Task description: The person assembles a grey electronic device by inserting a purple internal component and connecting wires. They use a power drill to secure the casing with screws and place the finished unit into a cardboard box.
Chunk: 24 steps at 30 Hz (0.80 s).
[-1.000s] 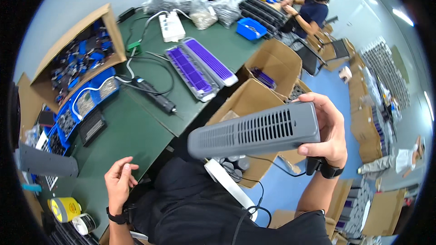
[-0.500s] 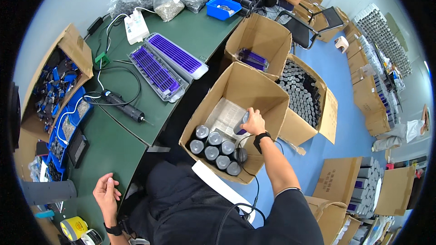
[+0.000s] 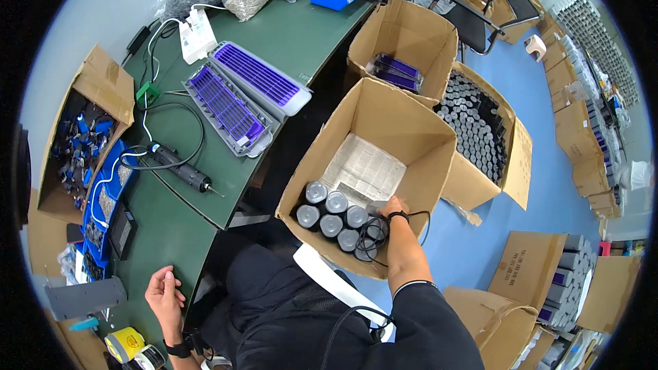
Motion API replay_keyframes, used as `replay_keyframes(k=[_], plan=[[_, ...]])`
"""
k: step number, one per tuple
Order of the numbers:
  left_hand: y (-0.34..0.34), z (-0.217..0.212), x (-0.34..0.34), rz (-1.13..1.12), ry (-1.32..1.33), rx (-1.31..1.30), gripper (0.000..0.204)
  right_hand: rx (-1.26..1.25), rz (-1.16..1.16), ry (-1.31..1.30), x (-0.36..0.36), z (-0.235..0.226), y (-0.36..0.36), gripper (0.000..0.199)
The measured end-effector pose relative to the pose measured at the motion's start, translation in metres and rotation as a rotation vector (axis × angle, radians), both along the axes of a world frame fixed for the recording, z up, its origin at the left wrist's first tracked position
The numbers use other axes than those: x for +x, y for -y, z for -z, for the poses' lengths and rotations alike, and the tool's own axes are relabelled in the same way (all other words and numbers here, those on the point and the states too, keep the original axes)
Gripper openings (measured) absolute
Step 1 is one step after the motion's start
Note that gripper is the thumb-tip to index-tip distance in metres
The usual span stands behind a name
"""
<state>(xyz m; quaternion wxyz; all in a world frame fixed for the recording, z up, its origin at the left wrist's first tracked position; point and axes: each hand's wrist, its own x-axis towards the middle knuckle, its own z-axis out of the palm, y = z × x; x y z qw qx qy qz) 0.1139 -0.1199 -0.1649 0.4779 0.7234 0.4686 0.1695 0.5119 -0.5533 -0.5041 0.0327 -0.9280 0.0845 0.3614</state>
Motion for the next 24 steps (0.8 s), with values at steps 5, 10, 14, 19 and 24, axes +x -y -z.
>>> replay_keyframes(k=[5,10,14,19,24], plan=[[0.000,-0.001,0.008,0.026,0.011,-0.002,0.023,-0.009,0.017,0.013,0.010,0.001,0.002,0.073],[0.006,-0.008,0.001,0.029,0.083,-0.037,0.020,0.026,0.025,0.045,0.021,-0.011,-0.005,0.066],[0.007,-0.031,-0.018,0.017,0.075,-0.095,0.022,0.071,-0.161,0.097,0.036,-0.009,0.016,0.068],[-0.007,-0.119,-0.042,-0.110,0.204,0.258,0.027,0.688,-0.151,0.024,0.020,-0.090,-0.026,0.066],[-0.059,-0.168,-0.068,-0.495,0.375,0.919,0.043,0.919,-0.488,-0.324,-0.027,-0.299,-0.122,0.066]])
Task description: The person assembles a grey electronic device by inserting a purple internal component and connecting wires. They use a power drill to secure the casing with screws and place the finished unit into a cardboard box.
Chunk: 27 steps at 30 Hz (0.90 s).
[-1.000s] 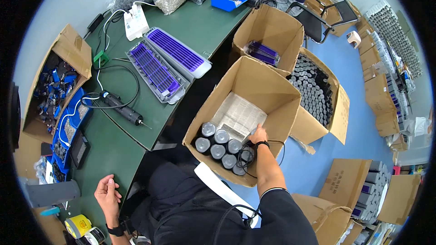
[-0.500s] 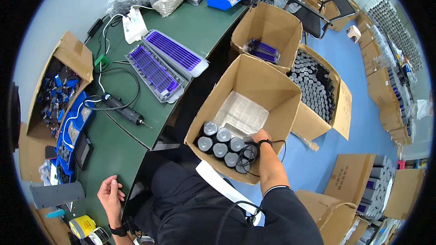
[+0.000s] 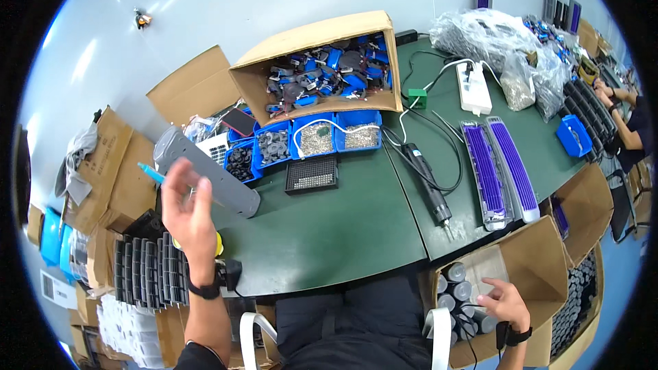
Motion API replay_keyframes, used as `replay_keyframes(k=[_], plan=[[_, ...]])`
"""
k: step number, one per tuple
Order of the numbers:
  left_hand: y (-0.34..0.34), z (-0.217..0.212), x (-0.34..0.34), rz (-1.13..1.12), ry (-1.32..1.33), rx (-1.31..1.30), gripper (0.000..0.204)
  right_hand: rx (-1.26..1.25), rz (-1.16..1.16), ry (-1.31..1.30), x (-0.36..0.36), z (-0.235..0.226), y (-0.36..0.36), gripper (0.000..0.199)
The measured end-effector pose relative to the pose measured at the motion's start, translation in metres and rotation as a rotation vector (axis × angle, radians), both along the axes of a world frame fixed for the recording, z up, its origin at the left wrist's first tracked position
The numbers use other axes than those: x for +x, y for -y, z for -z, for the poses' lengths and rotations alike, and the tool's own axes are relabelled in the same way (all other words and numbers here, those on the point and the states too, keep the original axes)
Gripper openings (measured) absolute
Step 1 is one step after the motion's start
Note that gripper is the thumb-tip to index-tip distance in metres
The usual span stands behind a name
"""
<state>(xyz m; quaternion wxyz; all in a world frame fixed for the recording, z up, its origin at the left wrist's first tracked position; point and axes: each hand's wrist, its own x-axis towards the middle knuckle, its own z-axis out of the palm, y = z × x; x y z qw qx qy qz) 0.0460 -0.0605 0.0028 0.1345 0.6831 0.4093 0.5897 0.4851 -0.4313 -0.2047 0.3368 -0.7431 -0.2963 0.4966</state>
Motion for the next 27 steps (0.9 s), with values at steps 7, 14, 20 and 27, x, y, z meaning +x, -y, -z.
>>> replay_keyframes(k=[7,14,20,27], plan=[[-0.101,-0.029,-0.036,-0.732,-0.261,0.343,0.098,0.592,-0.203,0.515,-0.034,-0.123,-0.122,0.063],[-0.083,-0.052,-0.048,-0.400,-0.255,-0.022,0.080,0.270,0.113,0.938,0.029,-0.103,-0.184,0.061],[-0.024,-0.014,-0.065,0.001,0.186,-0.037,0.079,0.159,0.005,1.275,0.009,-0.067,-0.193,0.061],[0.021,0.101,-0.036,0.263,0.404,-0.330,0.103,0.489,0.199,1.451,0.016,-0.041,-0.190,0.022]])
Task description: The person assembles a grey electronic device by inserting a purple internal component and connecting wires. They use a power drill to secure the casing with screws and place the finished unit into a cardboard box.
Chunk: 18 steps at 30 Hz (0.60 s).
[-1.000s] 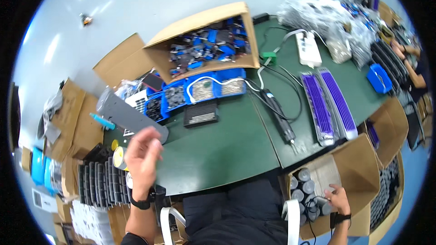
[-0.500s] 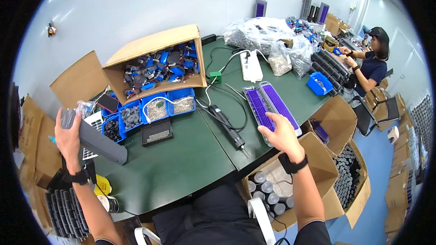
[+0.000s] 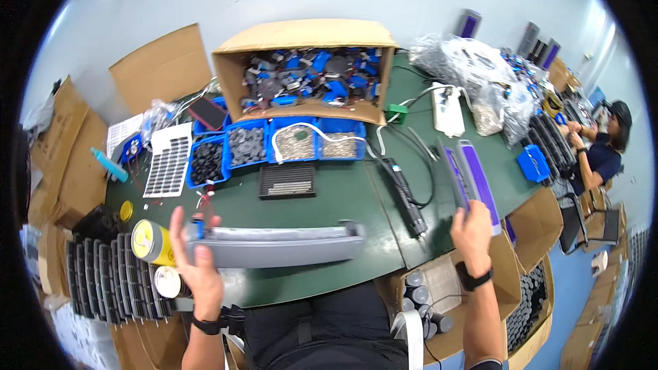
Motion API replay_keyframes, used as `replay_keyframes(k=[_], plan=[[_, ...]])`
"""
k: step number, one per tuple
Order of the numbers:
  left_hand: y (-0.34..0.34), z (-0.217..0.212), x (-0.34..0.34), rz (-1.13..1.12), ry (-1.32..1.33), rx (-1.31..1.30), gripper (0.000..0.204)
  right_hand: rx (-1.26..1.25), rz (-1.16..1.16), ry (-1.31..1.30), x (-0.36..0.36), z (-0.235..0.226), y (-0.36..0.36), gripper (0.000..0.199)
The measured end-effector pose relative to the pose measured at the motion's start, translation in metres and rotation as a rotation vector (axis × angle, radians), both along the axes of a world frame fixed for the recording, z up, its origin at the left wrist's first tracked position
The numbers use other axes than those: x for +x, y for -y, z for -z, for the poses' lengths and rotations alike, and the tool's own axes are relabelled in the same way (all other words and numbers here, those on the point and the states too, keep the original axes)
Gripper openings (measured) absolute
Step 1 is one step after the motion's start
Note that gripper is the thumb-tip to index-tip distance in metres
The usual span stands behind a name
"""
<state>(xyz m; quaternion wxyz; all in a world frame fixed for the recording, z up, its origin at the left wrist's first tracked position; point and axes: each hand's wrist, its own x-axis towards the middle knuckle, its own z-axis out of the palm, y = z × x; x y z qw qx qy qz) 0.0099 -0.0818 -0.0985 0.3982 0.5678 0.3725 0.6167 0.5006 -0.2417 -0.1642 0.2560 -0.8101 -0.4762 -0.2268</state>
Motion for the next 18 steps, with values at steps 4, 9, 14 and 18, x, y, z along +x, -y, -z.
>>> replay_keyframes(k=[4,9,14,18], plan=[[0.006,0.034,-0.007,0.188,-0.136,-0.219,0.124,0.007,-0.095,-0.269,-0.049,-0.068,0.015,0.018],[0.001,0.058,-0.011,0.192,-0.472,-0.182,0.130,-0.084,-0.411,-0.512,-0.120,-0.144,0.021,0.019],[0.033,-0.025,-0.004,0.075,-0.942,0.515,0.117,-0.263,-0.917,-0.407,-0.142,-0.187,0.021,0.031],[0.059,-0.044,0.003,0.362,-0.993,0.683,0.056,-0.300,-1.047,-0.354,-0.161,-0.194,0.008,0.036]])
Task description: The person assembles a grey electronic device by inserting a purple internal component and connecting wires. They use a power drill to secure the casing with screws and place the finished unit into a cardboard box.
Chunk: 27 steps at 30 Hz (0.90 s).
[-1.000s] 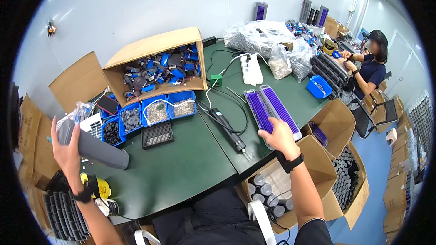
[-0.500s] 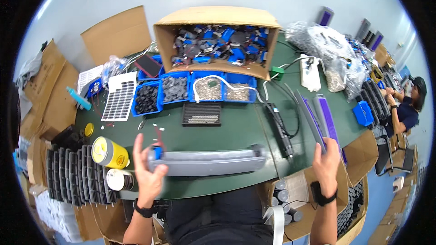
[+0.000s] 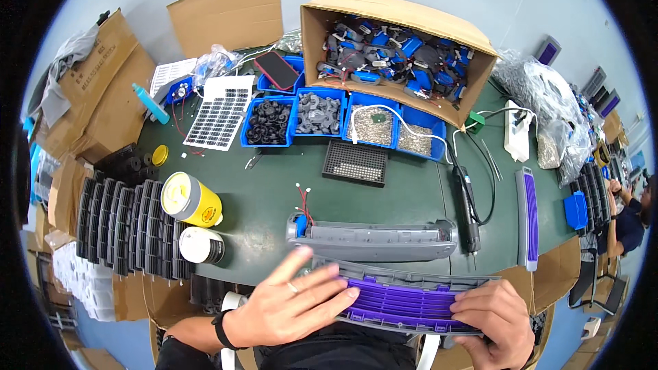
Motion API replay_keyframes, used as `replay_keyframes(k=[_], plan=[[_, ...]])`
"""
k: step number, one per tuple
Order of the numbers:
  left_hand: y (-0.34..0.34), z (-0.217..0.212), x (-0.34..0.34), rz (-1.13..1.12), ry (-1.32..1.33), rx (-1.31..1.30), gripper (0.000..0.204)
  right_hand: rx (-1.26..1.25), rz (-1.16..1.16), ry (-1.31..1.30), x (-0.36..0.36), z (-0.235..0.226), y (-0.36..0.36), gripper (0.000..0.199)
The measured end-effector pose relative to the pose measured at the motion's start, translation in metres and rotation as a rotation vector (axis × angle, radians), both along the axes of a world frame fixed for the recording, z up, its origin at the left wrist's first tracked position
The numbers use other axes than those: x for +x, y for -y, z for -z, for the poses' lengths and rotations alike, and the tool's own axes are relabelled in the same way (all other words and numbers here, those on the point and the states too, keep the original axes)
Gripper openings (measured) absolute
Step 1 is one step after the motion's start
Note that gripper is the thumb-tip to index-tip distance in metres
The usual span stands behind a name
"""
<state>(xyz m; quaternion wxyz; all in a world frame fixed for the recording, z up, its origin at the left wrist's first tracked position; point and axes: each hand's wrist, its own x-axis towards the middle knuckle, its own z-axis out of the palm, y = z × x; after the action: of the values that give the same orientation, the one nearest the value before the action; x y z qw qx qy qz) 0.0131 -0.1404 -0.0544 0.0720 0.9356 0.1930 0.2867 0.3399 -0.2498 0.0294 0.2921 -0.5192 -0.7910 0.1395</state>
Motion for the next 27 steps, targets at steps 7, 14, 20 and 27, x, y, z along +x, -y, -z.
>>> replay_keyframes(k=[7,14,20,27], plan=[[0.004,0.009,0.024,-0.277,0.457,-0.420,0.040,0.295,0.656,-0.554,0.009,0.055,0.013,0.054],[0.023,0.024,0.069,-0.120,0.477,-0.535,0.058,-0.401,0.172,-1.251,-0.108,0.115,-0.069,0.120],[-0.040,0.006,0.030,-0.006,0.288,-0.555,0.051,-0.273,0.157,-1.263,-0.089,0.123,-0.127,0.103],[-0.107,0.033,0.013,-0.271,-0.067,-0.506,0.030,-0.110,0.339,-1.195,-0.092,0.138,-0.126,0.107]])
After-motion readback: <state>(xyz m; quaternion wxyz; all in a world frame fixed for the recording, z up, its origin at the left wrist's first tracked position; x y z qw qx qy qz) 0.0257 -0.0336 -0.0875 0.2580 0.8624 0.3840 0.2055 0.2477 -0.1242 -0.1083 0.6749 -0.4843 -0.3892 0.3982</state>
